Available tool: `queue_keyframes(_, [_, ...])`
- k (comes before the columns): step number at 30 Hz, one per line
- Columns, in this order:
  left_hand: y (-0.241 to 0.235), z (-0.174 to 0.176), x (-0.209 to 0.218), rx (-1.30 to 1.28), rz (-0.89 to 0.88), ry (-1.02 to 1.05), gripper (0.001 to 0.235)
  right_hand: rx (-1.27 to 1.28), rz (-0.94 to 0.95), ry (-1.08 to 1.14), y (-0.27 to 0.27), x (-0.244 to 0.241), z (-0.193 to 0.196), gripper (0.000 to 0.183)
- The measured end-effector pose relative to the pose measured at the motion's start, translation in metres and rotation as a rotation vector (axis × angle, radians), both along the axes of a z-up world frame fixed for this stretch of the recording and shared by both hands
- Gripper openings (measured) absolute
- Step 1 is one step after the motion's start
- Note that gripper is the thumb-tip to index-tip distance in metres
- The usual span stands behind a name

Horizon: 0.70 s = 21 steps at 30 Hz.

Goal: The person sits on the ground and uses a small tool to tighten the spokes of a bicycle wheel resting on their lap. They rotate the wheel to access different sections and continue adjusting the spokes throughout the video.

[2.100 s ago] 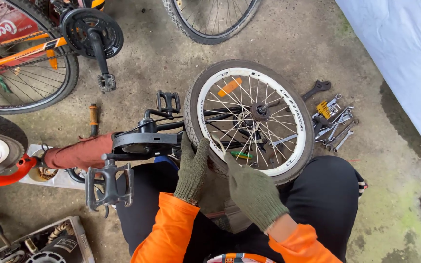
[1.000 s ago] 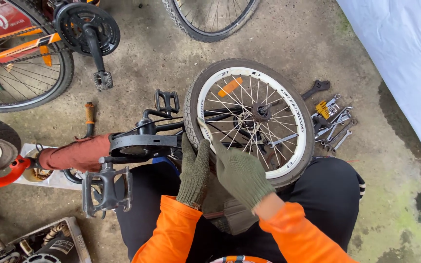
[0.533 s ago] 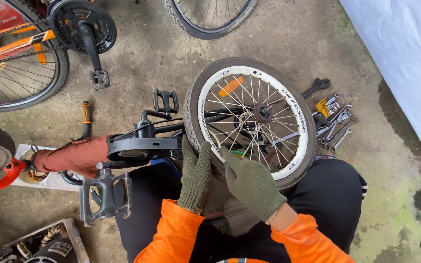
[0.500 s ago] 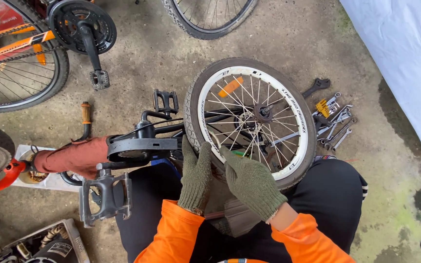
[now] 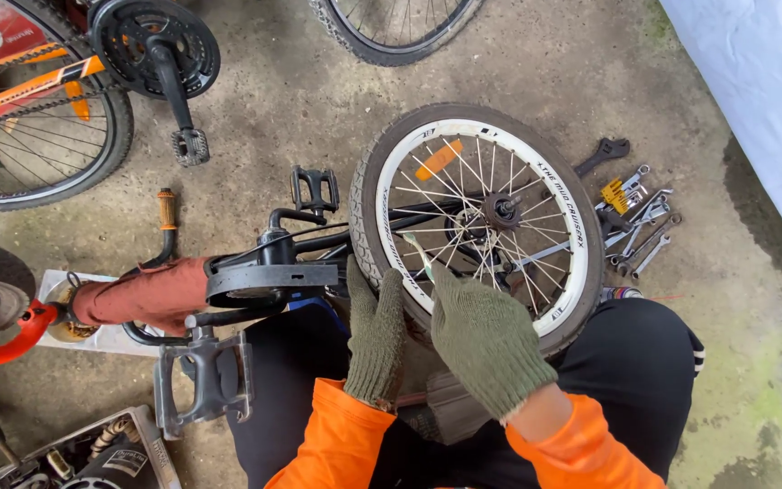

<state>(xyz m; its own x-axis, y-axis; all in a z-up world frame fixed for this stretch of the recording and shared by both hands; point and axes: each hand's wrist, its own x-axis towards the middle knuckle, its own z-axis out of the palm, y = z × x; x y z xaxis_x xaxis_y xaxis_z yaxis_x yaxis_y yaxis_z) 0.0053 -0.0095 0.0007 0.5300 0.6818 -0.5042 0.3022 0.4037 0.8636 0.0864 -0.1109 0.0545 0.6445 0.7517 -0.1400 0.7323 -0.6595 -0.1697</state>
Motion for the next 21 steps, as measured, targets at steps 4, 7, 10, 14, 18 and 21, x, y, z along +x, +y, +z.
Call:
queue_keyframes(4, [0.0,-0.012,0.002,0.045,0.026,-0.008,0.082,-0.032,-0.005,0.004,0.004,-0.004,0.027,0.048])
queue_keyframes(7, [0.001,-0.008,0.003,-0.014,0.006,-0.003,0.082,-0.12,-0.033,0.295,0.023,0.009,0.02,0.042])
queue_keyframes(10, [-0.002,0.0,0.006,0.033,0.034,0.033,0.08,-0.085,0.074,0.149,0.035,0.016,-0.033,0.036])
queue_keyframes(14, [-0.004,0.004,0.021,-0.132,0.142,0.246,0.086,0.213,-0.024,0.117,0.043,0.018,-0.034,0.04])
queue_keyframes(18, [-0.001,0.065,0.028,-0.175,0.173,0.254,0.068,0.159,-0.032,0.096,0.04,0.02,-0.012,0.043])
queue_keyframes(21, [-0.001,0.042,0.015,-0.003,0.018,0.24,0.062,0.103,-0.037,0.08,0.034,0.02,0.01,0.045])
